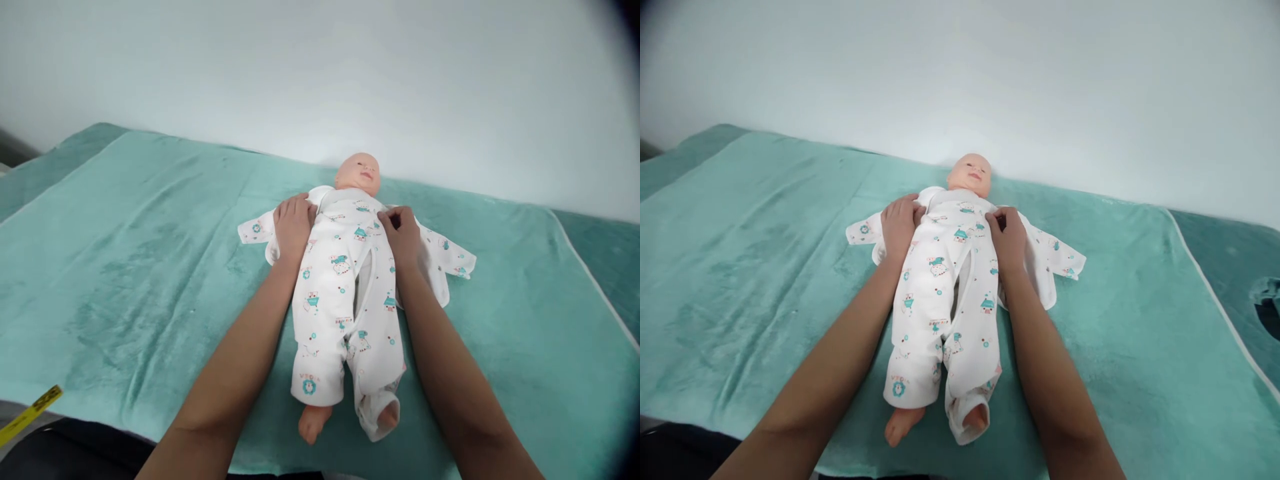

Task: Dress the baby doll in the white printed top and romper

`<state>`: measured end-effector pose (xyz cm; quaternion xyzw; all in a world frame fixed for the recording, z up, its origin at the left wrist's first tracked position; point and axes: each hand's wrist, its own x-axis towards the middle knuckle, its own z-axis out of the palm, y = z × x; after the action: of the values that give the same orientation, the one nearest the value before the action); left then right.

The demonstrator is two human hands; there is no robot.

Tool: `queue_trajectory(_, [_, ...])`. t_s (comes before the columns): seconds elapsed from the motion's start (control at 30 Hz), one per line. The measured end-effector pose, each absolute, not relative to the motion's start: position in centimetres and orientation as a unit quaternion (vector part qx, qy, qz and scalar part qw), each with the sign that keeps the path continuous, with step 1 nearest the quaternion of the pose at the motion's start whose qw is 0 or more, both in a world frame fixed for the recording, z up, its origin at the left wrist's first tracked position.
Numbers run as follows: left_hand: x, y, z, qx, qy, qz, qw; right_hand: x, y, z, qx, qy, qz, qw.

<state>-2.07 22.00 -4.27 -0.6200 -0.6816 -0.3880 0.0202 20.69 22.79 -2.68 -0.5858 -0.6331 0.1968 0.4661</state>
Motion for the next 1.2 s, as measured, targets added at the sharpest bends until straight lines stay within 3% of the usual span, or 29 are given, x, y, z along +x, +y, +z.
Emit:
queue_trajectory(0.33, [-1.8, 18.4, -3.6, -0.632, -0.571, -0.523, 0.023, 21.5, 20.1, -2.5, -0.517, -0.683, 0.107, 0.505])
queue_trajectory(0.53, [0.3, 6.7, -1.5, -0.526, -0.657, -0.535, -0.074, 23.0, 9.0, -1.3, -0.531, -0.679, 0.184, 0.472])
queue_trajectory(0.7, [0.6, -4.9, -3.7, -0.486, -0.697, -0.495, -0.181, 25.0, -2.0, -2.3, -0.446, -0.748, 0.325, 0.370])
queue_trajectory(0.8, [1.5, -9.0, -4.8, -0.476, -0.694, -0.486, -0.237, 25.1, -5.7, -2.7, -0.462, -0.748, 0.318, 0.355])
queue_trajectory(1.0, [3.1, -10.4, -3.8, -0.473, -0.686, -0.490, -0.255, 24.6, -8.8, -3.4, -0.447, -0.764, 0.253, 0.390])
queue_trajectory(1.2, [2.4, -9.1, -3.9, -0.536, -0.668, -0.461, -0.232, 25.1, -11.9, -2.7, -0.398, -0.821, 0.197, 0.358])
